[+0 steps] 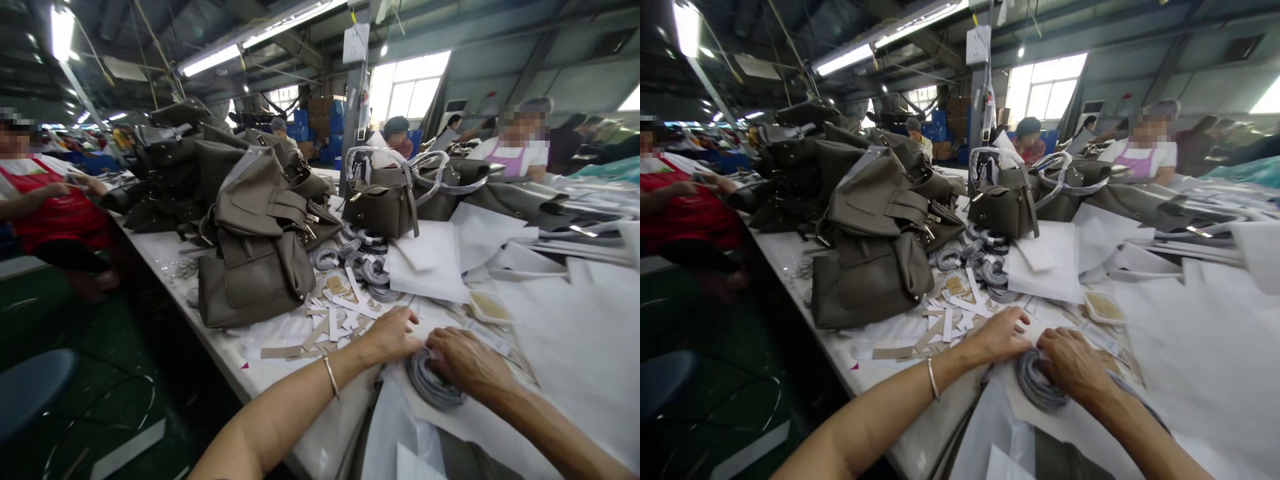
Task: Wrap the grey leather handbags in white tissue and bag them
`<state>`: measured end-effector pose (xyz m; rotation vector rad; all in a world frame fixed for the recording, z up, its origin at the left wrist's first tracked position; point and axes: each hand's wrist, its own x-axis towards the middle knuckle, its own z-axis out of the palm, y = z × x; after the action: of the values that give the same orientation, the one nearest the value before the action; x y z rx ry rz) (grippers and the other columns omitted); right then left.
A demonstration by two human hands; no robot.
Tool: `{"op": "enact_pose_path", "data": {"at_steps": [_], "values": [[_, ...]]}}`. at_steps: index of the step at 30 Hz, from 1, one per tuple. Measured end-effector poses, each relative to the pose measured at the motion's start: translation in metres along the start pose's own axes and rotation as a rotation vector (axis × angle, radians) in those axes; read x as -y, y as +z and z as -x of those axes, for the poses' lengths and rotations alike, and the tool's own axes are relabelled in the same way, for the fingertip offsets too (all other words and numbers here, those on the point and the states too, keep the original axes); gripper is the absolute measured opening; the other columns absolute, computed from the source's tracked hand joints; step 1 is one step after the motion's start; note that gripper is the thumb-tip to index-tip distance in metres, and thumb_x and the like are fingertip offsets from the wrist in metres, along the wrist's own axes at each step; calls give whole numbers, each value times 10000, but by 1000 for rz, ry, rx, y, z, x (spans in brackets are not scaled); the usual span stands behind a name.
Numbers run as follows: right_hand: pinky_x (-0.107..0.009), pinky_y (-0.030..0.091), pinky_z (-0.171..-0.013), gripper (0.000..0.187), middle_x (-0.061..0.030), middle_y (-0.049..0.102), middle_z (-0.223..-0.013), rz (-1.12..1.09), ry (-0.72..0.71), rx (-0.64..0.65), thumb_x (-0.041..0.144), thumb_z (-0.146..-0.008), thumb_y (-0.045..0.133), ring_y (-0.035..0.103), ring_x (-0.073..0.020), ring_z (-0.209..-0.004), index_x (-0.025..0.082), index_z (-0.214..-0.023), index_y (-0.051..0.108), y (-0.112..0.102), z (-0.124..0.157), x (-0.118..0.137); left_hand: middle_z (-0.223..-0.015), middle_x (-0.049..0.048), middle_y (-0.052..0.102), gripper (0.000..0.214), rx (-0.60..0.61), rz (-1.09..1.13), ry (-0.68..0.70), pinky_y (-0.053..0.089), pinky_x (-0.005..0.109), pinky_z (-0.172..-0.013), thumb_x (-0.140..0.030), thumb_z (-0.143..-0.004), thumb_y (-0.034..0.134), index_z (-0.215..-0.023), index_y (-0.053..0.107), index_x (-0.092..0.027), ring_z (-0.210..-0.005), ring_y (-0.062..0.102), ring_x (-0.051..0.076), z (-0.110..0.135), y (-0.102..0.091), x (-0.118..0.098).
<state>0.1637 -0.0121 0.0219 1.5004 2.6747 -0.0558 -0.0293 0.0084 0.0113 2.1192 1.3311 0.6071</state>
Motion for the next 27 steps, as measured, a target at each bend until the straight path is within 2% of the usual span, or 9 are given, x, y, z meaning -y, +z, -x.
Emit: {"op": "enact_pose_path", "data": {"at_steps": [4,7,10,13,15,18,21,24,27], "values": [[-410,424,-816,158,-72,684,-834,71,-60,-135,109,-844,533,638,-279,-858,192,-861,667,20,6,-10,-1052,63,627,119,-203,-138,-182,464,309,-912,-153,-874,535,-948,624,-178,-1018,603,195,4,-53,46],[-415,418,-791,220,-71,656,-801,90,-82,-200,58,-867,462,618,-264,-789,187,-838,638,37,6,-15,-1002,79,630,51,-231,-222,-287,464,346,-926,-167,-865,591,-891,635,-161,-1021,595,217,7,-82,77],[-416,425,-776,227,-78,649,-813,93,-90,-214,51,-868,451,612,-263,-781,182,-845,634,44,4,-17,-1102,81,630,179,-185,-255,-339,492,403,-931,-285,-908,630,-1028,639,-152,-1042,598,218,3,-87,92],[-420,447,-789,187,-92,679,-872,61,-66,-179,112,-865,505,637,-276,-835,189,-907,670,43,2,-20,-1230,95,592,335,-136,-243,-404,533,442,-893,-363,-949,596,-1217,578,-163,-1055,611,225,-7,-81,95],[-419,470,-818,213,-102,710,-952,-13,-7,-134,177,-851,556,662,-286,-904,211,-1006,698,40,2,-24,-1241,98,587,347,-112,-215,-448,542,434,-884,-360,-952,592,-1240,567,-167,-1050,616,225,-13,-79,95],[-435,494,-870,362,-116,720,-1092,-141,93,-122,276,-785,636,672,-309,-1001,239,-1141,695,30,3,-32,-1238,98,588,348,-102,-154,-463,543,433,-882,-357,-951,595,-1240,567,-165,-1049,617,224,-16,-84,93],[-460,493,-923,423,-137,701,-1175,-228,105,-219,313,-763,638,660,-330,-1061,210,-1170,693,7,5,-30,-1227,91,592,349,-130,-66,-404,545,432,-873,-364,-949,596,-1231,571,-161,-1040,620,227,-8,-97,88],[-441,521,-883,359,-114,724,-1131,-373,110,-310,357,-795,605,685,-314,-995,229,-1110,719,-26,4,-13,-1056,62,642,255,-176,61,-297,532,360,-827,-349,-911,625,-1028,640,-123,-953,622,215,7,-113,80],[-388,547,-784,322,-79,758,-983,-634,112,-339,420,-816,599,705,-266,-852,245,-1050,735,-54,-2,18,-814,26,634,216,-194,231,-172,491,284,-741,-346,-857,619,-803,603,-138,-810,604,173,24,-127,65]]}}
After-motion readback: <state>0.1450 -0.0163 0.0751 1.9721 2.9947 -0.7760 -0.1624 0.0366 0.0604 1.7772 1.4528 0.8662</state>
